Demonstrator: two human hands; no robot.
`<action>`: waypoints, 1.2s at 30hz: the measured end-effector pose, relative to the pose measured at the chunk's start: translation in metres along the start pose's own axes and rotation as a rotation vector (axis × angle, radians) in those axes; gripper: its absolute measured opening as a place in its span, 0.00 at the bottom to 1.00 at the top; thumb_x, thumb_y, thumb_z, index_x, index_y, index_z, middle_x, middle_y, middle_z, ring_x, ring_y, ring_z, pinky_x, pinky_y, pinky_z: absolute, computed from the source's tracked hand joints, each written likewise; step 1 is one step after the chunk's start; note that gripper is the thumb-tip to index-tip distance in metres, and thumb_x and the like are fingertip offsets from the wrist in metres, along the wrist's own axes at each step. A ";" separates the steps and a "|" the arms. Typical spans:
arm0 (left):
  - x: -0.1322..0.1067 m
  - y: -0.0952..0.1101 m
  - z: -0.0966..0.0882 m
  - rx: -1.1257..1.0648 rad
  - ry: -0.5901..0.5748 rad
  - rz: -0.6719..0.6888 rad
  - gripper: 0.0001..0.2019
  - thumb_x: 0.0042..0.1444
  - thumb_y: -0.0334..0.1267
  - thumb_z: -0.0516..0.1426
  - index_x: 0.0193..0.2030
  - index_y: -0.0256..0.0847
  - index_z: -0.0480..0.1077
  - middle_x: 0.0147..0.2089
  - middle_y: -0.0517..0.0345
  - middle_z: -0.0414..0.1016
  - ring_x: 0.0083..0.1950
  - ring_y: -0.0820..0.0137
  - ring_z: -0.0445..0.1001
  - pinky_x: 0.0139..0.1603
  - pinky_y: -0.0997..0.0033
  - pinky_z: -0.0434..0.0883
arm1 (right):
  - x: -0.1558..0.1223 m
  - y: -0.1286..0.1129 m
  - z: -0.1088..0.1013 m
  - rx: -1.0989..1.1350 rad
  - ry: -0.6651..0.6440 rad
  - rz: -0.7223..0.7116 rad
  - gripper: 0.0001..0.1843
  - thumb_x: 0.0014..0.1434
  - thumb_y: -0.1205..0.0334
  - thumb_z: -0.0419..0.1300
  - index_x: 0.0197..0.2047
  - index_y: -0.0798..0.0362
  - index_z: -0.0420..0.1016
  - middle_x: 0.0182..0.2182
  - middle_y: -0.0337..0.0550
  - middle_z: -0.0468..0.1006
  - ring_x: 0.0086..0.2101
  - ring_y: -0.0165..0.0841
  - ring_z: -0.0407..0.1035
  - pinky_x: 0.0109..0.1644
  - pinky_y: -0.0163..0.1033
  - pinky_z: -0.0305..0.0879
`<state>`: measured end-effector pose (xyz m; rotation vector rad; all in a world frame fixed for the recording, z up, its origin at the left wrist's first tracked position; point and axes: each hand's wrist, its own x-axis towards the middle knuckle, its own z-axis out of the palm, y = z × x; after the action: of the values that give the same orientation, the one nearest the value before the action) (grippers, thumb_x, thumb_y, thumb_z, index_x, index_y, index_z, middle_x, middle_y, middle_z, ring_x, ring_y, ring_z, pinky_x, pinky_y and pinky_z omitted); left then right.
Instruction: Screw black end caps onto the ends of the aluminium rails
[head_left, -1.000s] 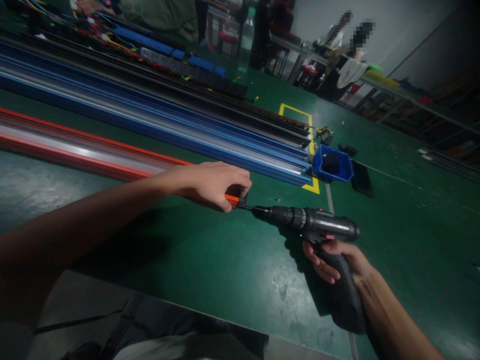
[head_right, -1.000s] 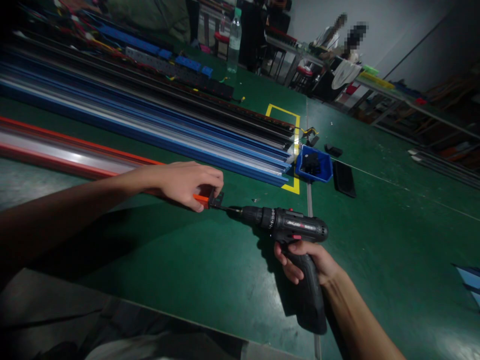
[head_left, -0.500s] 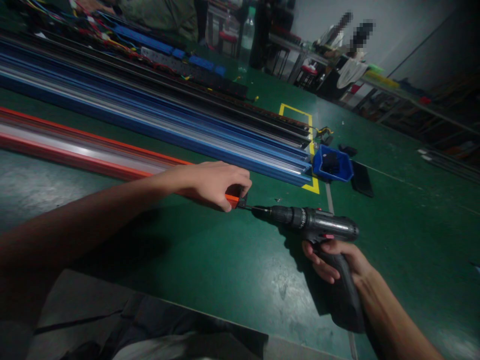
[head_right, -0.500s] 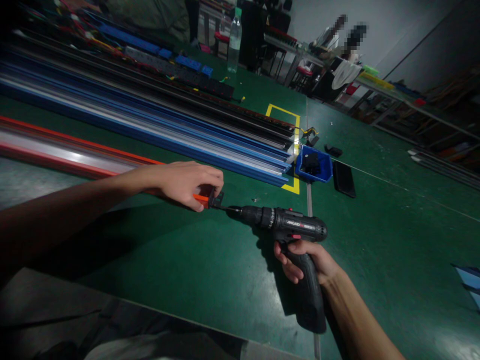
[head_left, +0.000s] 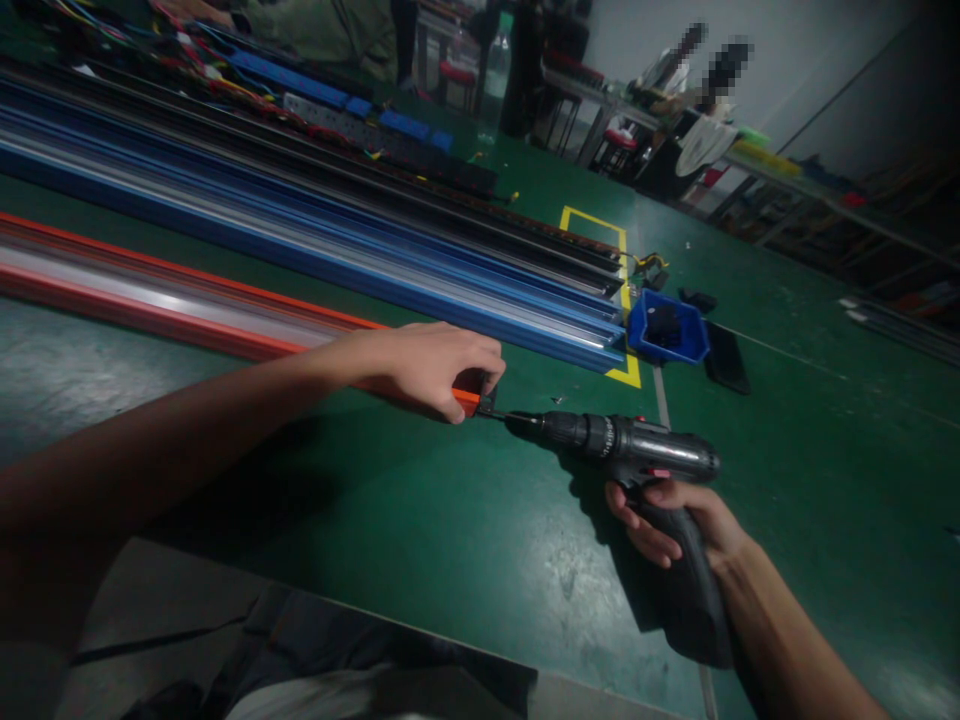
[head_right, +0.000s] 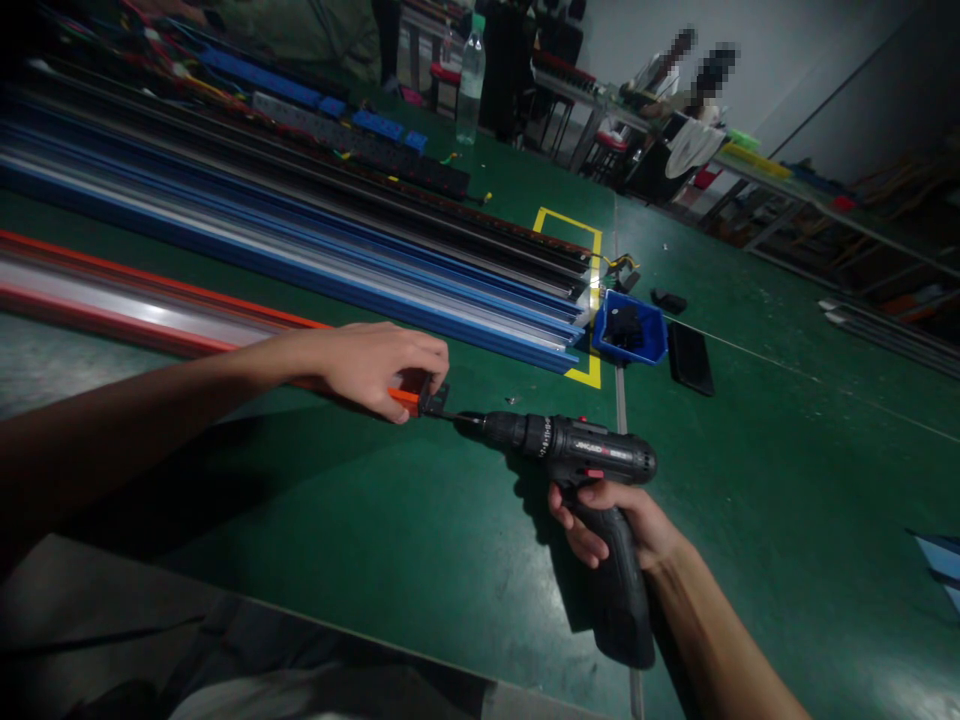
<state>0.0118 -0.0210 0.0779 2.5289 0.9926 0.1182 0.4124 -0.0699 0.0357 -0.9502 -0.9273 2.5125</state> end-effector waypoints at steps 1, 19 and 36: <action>0.000 0.000 0.000 -0.003 0.000 0.001 0.14 0.48 0.46 0.64 0.41 0.47 0.74 0.48 0.59 0.75 0.43 0.65 0.73 0.34 0.69 0.59 | 0.000 0.000 0.000 -0.002 0.001 0.000 0.16 0.59 0.59 0.64 0.43 0.63 0.81 0.29 0.46 0.78 0.14 0.21 0.62 0.22 0.31 0.70; 0.001 -0.003 0.002 0.001 -0.007 0.014 0.13 0.47 0.46 0.65 0.40 0.49 0.73 0.48 0.61 0.75 0.45 0.65 0.73 0.35 0.69 0.58 | -0.001 0.001 -0.001 0.030 -0.008 0.000 0.14 0.59 0.59 0.64 0.42 0.64 0.80 0.28 0.43 0.76 0.15 0.20 0.60 0.22 0.30 0.70; 0.001 -0.004 0.003 0.009 0.010 0.034 0.13 0.47 0.44 0.65 0.40 0.47 0.73 0.47 0.61 0.76 0.44 0.66 0.73 0.33 0.69 0.58 | 0.000 0.001 0.001 0.019 -0.023 -0.014 0.16 0.59 0.60 0.64 0.43 0.65 0.81 0.29 0.45 0.78 0.15 0.21 0.64 0.22 0.31 0.71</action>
<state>0.0104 -0.0187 0.0732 2.5568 0.9567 0.1369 0.4120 -0.0712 0.0354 -0.9078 -0.9128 2.5212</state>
